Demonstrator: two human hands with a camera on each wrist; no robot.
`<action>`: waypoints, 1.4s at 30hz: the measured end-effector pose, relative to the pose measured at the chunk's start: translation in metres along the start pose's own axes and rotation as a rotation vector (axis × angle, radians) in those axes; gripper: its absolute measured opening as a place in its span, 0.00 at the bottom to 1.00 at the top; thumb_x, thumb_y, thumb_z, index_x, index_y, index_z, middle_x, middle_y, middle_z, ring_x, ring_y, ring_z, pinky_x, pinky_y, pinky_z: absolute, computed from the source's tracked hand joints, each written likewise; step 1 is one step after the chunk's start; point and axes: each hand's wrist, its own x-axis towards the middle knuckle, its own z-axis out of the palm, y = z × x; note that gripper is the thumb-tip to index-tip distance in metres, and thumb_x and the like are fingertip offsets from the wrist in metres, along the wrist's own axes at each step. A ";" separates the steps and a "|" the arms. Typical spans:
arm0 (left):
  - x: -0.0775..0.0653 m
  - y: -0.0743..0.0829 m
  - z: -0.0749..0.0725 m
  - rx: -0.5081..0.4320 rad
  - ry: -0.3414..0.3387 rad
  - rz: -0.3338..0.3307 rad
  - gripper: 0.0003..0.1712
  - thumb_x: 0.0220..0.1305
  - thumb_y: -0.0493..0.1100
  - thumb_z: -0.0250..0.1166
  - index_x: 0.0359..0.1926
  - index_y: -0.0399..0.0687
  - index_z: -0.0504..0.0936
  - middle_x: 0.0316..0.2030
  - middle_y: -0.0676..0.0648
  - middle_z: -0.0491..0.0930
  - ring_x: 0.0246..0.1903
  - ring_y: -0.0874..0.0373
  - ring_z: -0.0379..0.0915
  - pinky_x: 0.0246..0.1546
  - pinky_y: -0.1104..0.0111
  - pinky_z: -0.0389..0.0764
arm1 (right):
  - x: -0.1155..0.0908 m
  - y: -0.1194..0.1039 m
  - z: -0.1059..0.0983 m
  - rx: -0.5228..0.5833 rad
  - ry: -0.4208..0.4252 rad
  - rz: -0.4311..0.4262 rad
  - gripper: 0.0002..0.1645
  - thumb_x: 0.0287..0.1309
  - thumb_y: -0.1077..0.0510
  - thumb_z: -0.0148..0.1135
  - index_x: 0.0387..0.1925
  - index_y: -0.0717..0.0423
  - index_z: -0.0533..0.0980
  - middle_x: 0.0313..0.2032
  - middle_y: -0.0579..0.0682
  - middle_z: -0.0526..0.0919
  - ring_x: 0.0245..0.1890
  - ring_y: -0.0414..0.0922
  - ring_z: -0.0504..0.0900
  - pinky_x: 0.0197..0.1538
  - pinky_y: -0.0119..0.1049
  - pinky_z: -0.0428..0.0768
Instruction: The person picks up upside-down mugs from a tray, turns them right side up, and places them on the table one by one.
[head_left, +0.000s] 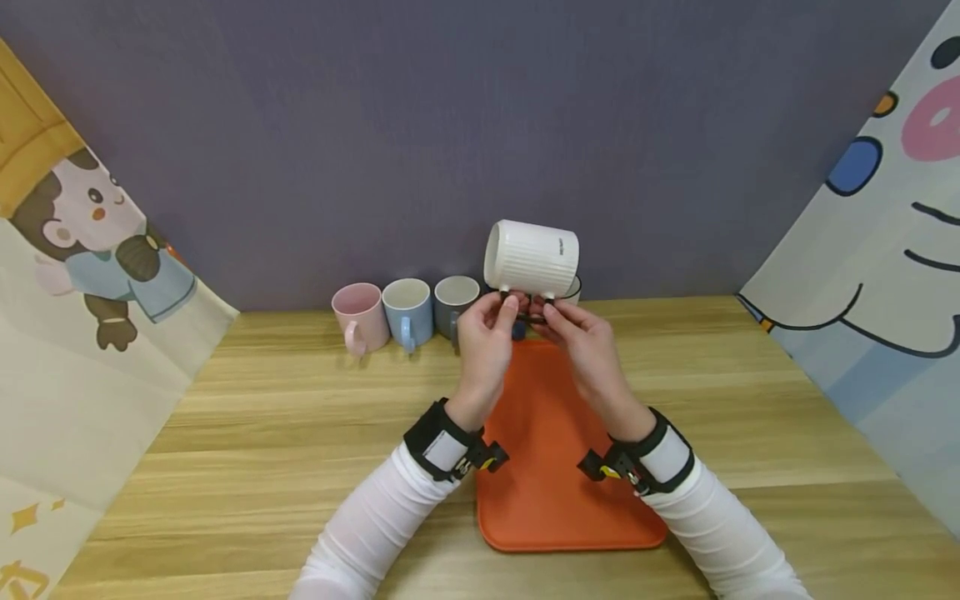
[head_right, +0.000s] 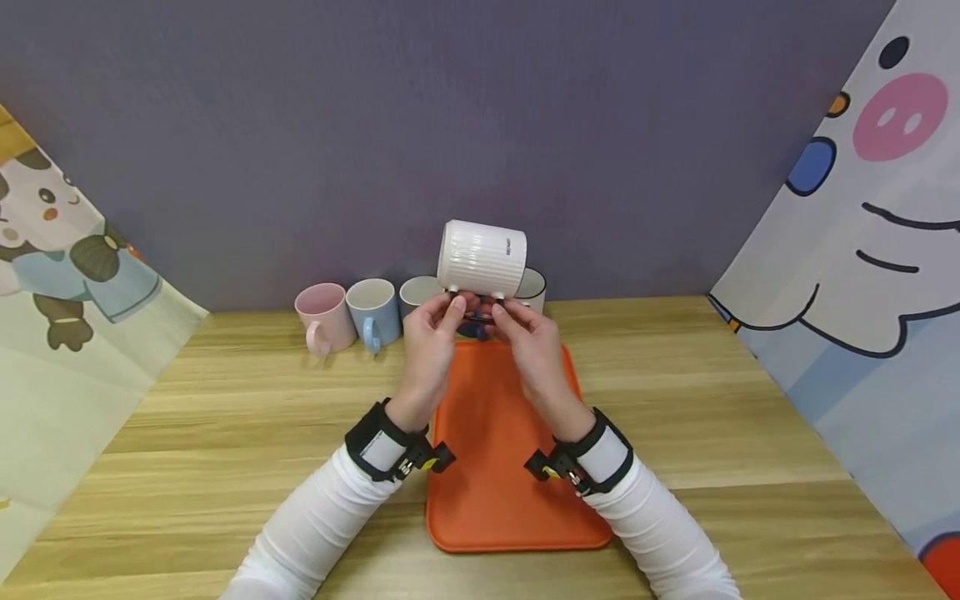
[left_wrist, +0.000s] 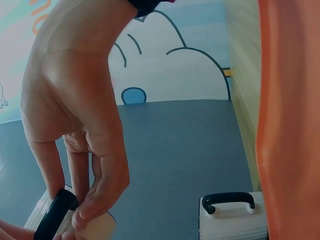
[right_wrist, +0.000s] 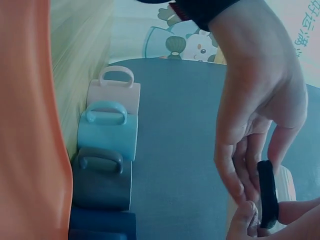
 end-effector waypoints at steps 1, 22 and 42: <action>0.000 -0.001 0.000 0.003 0.002 -0.001 0.12 0.68 0.37 0.57 0.44 0.32 0.80 0.41 0.37 0.81 0.40 0.57 0.78 0.48 0.63 0.78 | 0.000 0.000 0.000 0.012 -0.007 0.012 0.21 0.66 0.62 0.52 0.56 0.73 0.70 0.35 0.41 0.82 0.37 0.35 0.83 0.49 0.31 0.80; -0.005 -0.009 0.005 -0.121 -0.003 -0.150 0.12 0.68 0.35 0.55 0.43 0.30 0.81 0.33 0.49 0.81 0.34 0.63 0.75 0.40 0.71 0.75 | -0.003 0.007 -0.002 0.448 -0.167 0.035 0.16 0.73 0.59 0.38 0.33 0.57 0.72 0.28 0.45 0.75 0.36 0.40 0.78 0.52 0.33 0.75; 0.005 -0.011 -0.005 0.499 -0.172 0.078 0.16 0.69 0.46 0.55 0.38 0.39 0.83 0.34 0.44 0.81 0.36 0.50 0.76 0.37 0.67 0.74 | 0.001 -0.009 -0.017 0.477 -0.187 -0.027 0.14 0.72 0.58 0.42 0.32 0.55 0.72 0.22 0.44 0.76 0.33 0.40 0.79 0.49 0.30 0.73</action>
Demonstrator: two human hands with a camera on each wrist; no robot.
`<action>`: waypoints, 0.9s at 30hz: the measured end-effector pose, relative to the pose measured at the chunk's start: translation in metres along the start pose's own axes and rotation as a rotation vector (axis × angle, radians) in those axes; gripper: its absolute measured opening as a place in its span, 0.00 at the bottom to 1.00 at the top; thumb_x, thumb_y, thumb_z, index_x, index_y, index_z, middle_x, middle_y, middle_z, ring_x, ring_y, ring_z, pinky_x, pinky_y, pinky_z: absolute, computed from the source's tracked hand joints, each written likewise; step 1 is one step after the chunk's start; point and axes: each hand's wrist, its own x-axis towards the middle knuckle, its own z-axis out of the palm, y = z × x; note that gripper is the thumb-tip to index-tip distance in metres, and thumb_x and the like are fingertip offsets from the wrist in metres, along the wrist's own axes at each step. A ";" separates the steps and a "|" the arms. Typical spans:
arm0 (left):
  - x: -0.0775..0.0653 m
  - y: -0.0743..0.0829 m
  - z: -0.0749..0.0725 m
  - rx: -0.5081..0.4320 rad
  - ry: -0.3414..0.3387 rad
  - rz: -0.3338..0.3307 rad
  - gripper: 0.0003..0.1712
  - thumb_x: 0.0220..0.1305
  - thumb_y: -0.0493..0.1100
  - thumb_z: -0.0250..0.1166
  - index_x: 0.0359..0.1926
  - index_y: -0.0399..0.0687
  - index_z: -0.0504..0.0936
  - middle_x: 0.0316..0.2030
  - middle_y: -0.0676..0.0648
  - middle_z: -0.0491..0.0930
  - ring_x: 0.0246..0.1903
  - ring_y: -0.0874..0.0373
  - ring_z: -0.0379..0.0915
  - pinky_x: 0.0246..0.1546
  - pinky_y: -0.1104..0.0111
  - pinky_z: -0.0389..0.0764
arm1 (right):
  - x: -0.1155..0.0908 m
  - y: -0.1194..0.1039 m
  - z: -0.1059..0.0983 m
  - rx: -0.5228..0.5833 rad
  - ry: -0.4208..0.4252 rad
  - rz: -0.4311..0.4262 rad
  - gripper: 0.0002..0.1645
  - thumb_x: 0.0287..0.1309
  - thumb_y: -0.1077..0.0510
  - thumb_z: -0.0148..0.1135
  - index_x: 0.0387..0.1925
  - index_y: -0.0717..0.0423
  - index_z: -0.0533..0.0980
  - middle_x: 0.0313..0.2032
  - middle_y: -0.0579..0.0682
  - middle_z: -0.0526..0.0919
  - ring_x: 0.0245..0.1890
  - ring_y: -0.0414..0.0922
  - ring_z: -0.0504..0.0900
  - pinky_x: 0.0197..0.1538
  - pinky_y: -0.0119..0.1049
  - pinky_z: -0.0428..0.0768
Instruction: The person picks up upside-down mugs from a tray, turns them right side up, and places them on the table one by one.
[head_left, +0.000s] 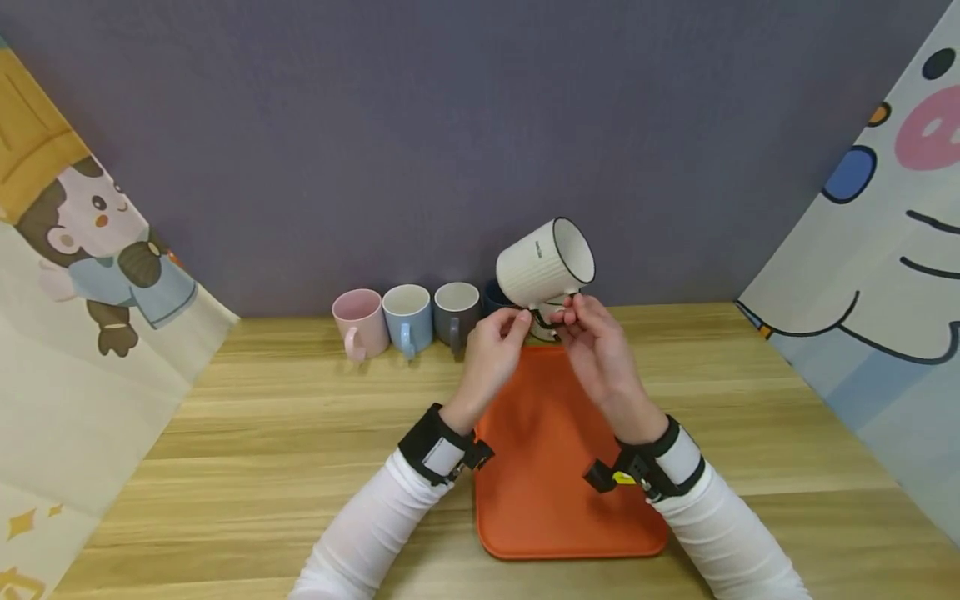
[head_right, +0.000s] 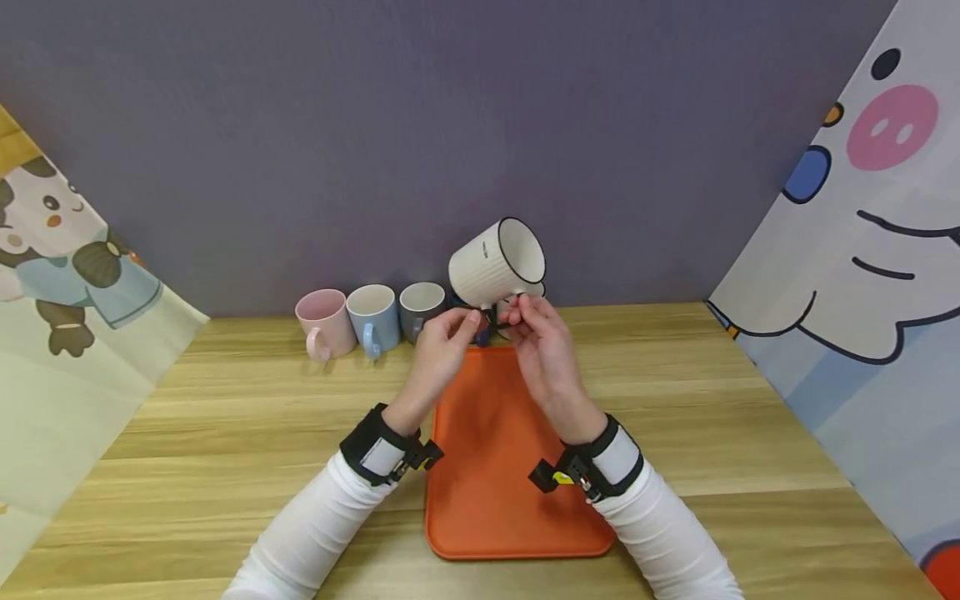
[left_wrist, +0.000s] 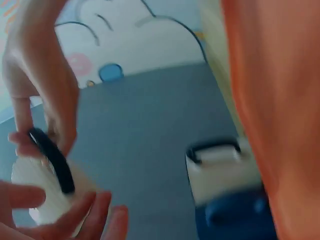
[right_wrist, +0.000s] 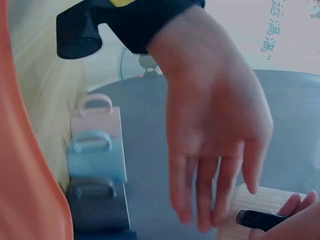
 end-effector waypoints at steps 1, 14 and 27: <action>0.000 -0.002 -0.002 0.074 -0.002 0.047 0.15 0.69 0.46 0.55 0.38 0.39 0.83 0.35 0.44 0.81 0.38 0.50 0.76 0.40 0.65 0.74 | 0.001 -0.001 -0.001 -0.016 0.016 -0.012 0.13 0.72 0.58 0.43 0.32 0.54 0.72 0.22 0.44 0.76 0.33 0.40 0.79 0.48 0.30 0.72; -0.007 -0.030 -0.010 0.568 0.143 0.481 0.11 0.64 0.40 0.59 0.43 0.37 0.81 0.47 0.40 0.76 0.49 0.46 0.69 0.53 0.57 0.70 | 0.010 -0.014 -0.011 -0.052 0.192 -0.150 0.11 0.69 0.64 0.46 0.29 0.56 0.70 0.29 0.49 0.74 0.29 0.41 0.75 0.45 0.28 0.73; -0.017 -0.044 -0.028 0.874 -0.001 0.549 0.24 0.64 0.44 0.59 0.60 0.42 0.72 0.63 0.40 0.67 0.62 0.43 0.60 0.59 0.49 0.65 | 0.017 -0.019 -0.029 -0.067 0.271 -0.191 0.09 0.68 0.63 0.49 0.30 0.59 0.70 0.30 0.50 0.75 0.30 0.43 0.75 0.46 0.30 0.73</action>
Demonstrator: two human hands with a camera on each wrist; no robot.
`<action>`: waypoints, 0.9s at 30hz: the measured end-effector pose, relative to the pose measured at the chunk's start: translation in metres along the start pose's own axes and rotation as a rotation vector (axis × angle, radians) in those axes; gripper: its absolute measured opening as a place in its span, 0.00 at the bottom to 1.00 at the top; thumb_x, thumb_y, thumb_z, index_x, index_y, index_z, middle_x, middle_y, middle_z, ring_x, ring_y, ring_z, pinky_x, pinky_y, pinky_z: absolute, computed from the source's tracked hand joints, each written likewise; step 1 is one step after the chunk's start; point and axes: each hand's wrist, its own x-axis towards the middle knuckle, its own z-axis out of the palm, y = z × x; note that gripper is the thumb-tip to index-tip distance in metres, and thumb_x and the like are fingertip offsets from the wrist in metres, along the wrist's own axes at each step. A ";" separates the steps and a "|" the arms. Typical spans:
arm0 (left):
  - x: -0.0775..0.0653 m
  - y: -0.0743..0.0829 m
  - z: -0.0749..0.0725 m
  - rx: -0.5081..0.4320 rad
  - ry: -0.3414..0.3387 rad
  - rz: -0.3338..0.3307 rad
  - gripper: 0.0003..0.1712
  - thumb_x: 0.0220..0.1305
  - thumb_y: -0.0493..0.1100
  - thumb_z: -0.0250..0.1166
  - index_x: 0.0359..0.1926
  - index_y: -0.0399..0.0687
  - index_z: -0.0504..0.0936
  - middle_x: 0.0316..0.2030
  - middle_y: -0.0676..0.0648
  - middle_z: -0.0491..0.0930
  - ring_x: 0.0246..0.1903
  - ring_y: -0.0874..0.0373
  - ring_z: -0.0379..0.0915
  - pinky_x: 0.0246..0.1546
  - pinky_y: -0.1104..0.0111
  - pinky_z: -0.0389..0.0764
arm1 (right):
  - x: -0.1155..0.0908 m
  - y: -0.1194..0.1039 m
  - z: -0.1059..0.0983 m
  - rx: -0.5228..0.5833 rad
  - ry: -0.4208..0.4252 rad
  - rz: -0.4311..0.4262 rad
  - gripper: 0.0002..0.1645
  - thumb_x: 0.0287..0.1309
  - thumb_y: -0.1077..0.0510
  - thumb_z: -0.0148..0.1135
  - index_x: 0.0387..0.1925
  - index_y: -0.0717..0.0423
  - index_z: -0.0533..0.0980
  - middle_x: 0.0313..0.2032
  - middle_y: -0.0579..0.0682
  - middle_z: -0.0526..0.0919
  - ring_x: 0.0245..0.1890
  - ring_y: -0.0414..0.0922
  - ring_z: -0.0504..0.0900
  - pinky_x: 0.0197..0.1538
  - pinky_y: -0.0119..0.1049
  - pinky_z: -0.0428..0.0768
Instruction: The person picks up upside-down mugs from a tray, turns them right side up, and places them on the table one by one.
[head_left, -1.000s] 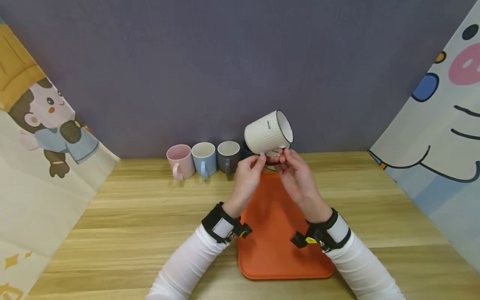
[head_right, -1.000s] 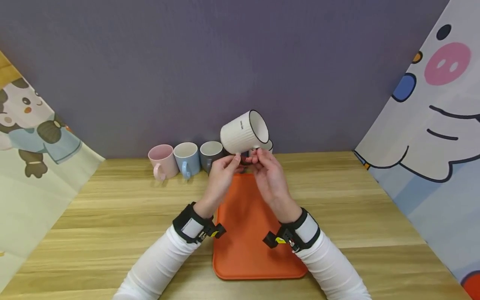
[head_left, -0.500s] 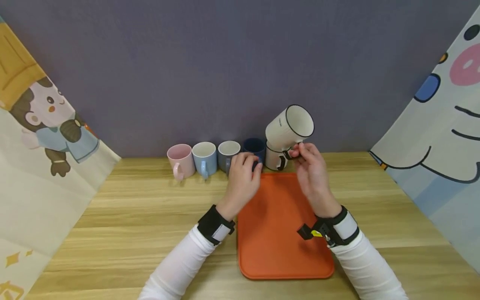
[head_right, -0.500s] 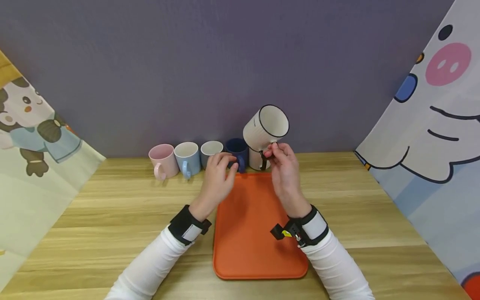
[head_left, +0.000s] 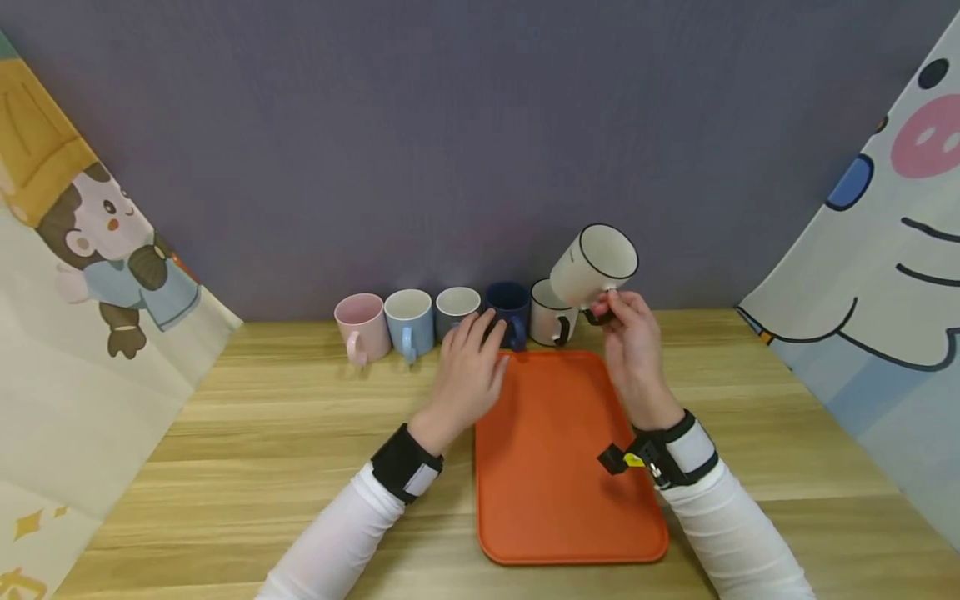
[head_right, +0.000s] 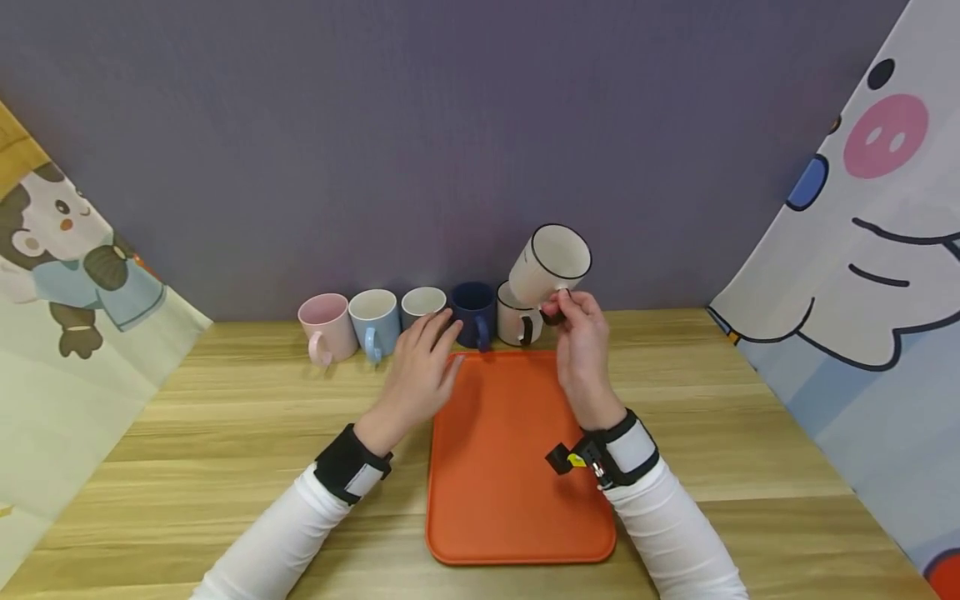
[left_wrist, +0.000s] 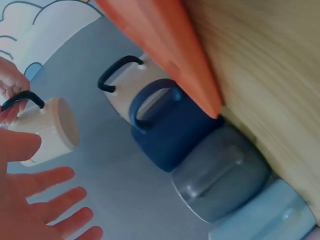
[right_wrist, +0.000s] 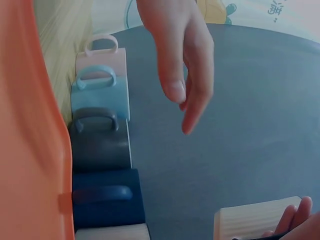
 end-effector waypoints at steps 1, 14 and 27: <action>-0.002 -0.002 0.000 0.011 -0.007 0.007 0.25 0.64 0.44 0.60 0.61 0.42 0.72 0.64 0.39 0.66 0.63 0.42 0.60 0.60 0.49 0.64 | 0.001 0.001 -0.001 -0.004 0.007 -0.002 0.09 0.68 0.63 0.49 0.30 0.59 0.70 0.30 0.50 0.75 0.30 0.43 0.75 0.46 0.30 0.73; -0.022 -0.022 0.004 0.091 -0.044 0.006 0.27 0.64 0.47 0.60 0.62 0.43 0.71 0.65 0.39 0.64 0.65 0.42 0.57 0.61 0.47 0.61 | 0.019 0.006 -0.015 0.000 0.121 -0.044 0.11 0.67 0.66 0.48 0.27 0.60 0.69 0.27 0.50 0.75 0.28 0.43 0.76 0.45 0.30 0.73; -0.033 -0.038 -0.001 0.122 -0.020 -0.003 0.27 0.62 0.46 0.60 0.60 0.40 0.73 0.63 0.38 0.67 0.63 0.40 0.60 0.59 0.48 0.64 | 0.039 0.013 -0.035 0.029 0.220 -0.098 0.14 0.65 0.69 0.50 0.22 0.61 0.69 0.17 0.50 0.77 0.21 0.43 0.77 0.38 0.29 0.72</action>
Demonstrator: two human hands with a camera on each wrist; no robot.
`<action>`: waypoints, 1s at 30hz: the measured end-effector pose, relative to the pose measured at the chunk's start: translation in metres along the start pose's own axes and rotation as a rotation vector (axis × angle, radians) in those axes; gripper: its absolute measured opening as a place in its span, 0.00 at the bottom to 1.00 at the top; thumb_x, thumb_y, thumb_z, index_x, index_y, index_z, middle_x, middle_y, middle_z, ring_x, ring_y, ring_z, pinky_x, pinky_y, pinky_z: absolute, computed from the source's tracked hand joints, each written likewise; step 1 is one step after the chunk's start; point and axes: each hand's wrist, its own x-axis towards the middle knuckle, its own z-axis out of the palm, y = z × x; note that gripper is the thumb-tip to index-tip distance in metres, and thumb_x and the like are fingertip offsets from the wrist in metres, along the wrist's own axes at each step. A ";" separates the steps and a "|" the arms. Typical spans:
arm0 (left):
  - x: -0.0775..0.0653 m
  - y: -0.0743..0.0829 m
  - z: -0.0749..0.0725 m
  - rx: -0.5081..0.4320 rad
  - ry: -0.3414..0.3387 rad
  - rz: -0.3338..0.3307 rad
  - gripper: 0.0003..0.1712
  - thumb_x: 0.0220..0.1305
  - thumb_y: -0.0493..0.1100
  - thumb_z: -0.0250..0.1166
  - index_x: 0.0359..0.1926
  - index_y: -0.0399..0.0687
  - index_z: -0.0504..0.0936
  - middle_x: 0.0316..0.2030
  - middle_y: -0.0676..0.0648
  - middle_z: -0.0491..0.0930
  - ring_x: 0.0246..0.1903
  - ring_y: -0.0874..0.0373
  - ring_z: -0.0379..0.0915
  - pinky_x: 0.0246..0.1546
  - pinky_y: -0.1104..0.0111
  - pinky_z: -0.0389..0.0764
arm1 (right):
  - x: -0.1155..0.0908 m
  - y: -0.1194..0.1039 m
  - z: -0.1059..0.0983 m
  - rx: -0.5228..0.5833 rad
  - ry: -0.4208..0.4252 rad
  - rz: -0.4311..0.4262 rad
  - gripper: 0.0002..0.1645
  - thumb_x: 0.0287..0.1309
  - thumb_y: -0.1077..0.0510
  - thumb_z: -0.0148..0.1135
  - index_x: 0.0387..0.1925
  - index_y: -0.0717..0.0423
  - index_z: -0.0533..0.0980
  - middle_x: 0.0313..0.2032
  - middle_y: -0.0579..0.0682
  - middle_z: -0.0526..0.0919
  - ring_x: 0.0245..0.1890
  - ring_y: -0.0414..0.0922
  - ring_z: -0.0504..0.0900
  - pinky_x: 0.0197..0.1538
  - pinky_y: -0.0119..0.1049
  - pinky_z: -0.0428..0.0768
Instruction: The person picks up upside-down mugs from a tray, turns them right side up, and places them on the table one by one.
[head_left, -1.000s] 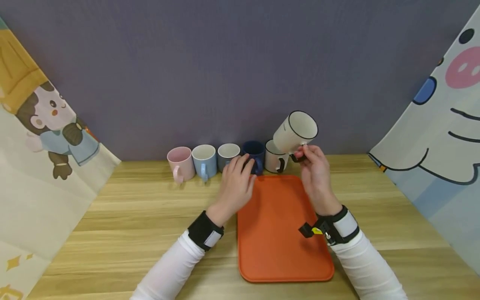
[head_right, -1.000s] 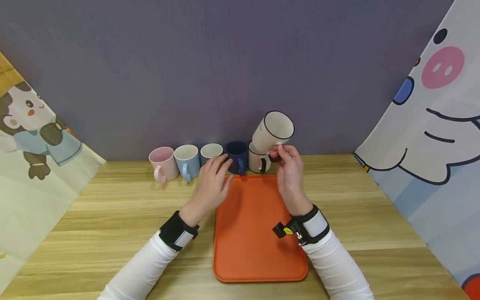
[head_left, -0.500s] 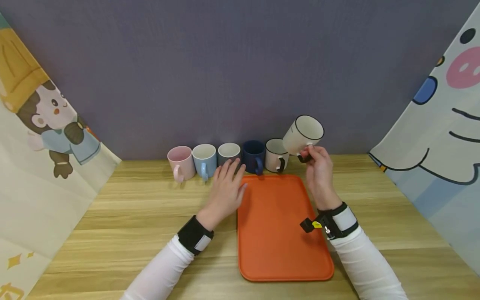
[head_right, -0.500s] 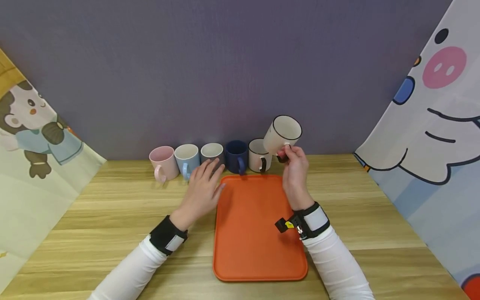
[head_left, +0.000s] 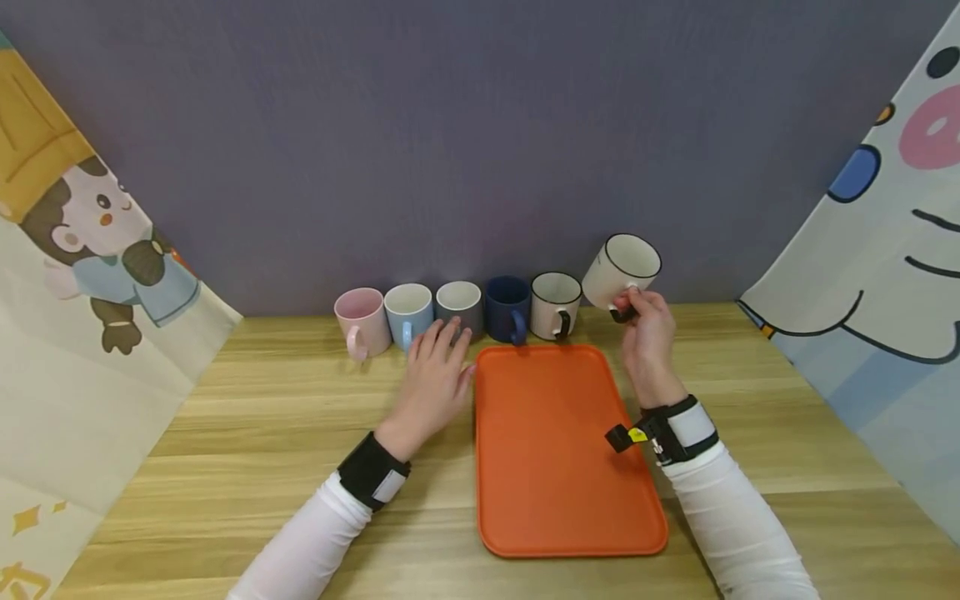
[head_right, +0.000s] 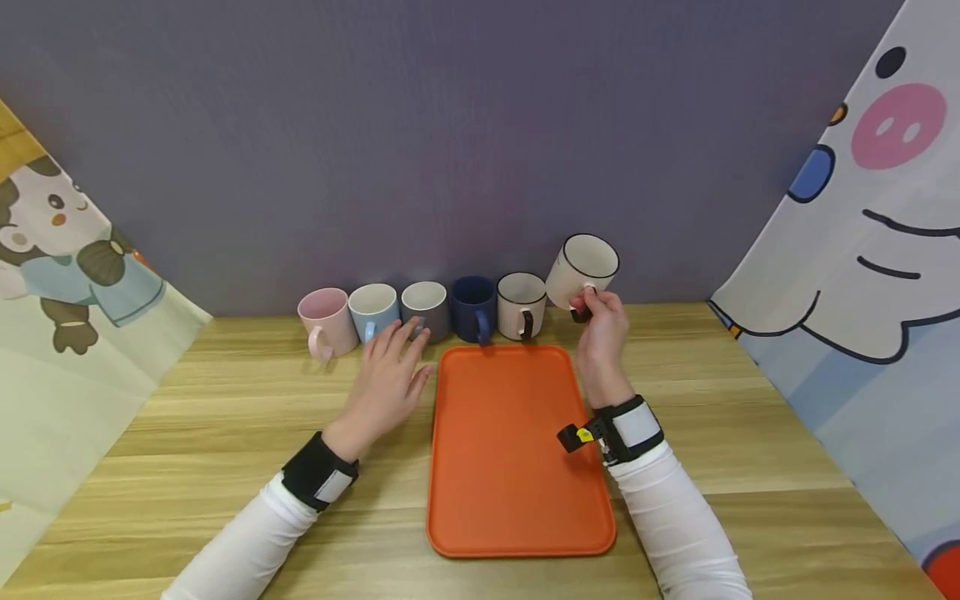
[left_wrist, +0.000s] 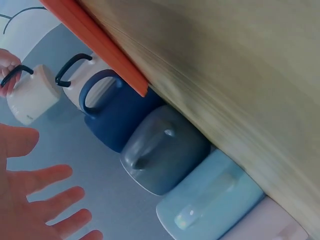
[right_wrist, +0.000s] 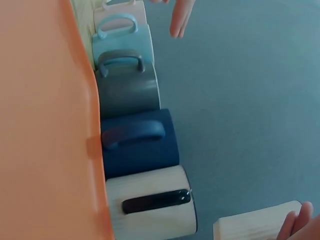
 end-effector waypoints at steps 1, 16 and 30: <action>0.000 -0.001 0.000 0.004 0.001 0.000 0.26 0.62 0.46 0.60 0.60 0.40 0.73 0.63 0.38 0.67 0.63 0.40 0.60 0.59 0.48 0.64 | 0.002 0.001 -0.001 0.001 0.005 -0.001 0.14 0.65 0.69 0.50 0.22 0.60 0.69 0.17 0.50 0.77 0.21 0.43 0.77 0.38 0.29 0.72; -0.010 -0.018 -0.006 -0.002 -0.029 -0.034 0.27 0.63 0.47 0.61 0.60 0.41 0.72 0.63 0.38 0.66 0.62 0.38 0.61 0.59 0.47 0.62 | 0.018 0.011 -0.016 -0.075 0.039 0.043 0.15 0.63 0.70 0.53 0.19 0.60 0.70 0.15 0.49 0.79 0.20 0.42 0.76 0.32 0.28 0.74; -0.022 -0.035 -0.017 0.039 -0.046 -0.063 0.25 0.65 0.47 0.57 0.60 0.40 0.72 0.63 0.38 0.67 0.63 0.40 0.59 0.59 0.46 0.62 | 0.026 0.018 -0.030 -0.143 0.027 0.101 0.14 0.63 0.69 0.54 0.20 0.60 0.72 0.15 0.48 0.80 0.19 0.41 0.77 0.32 0.29 0.73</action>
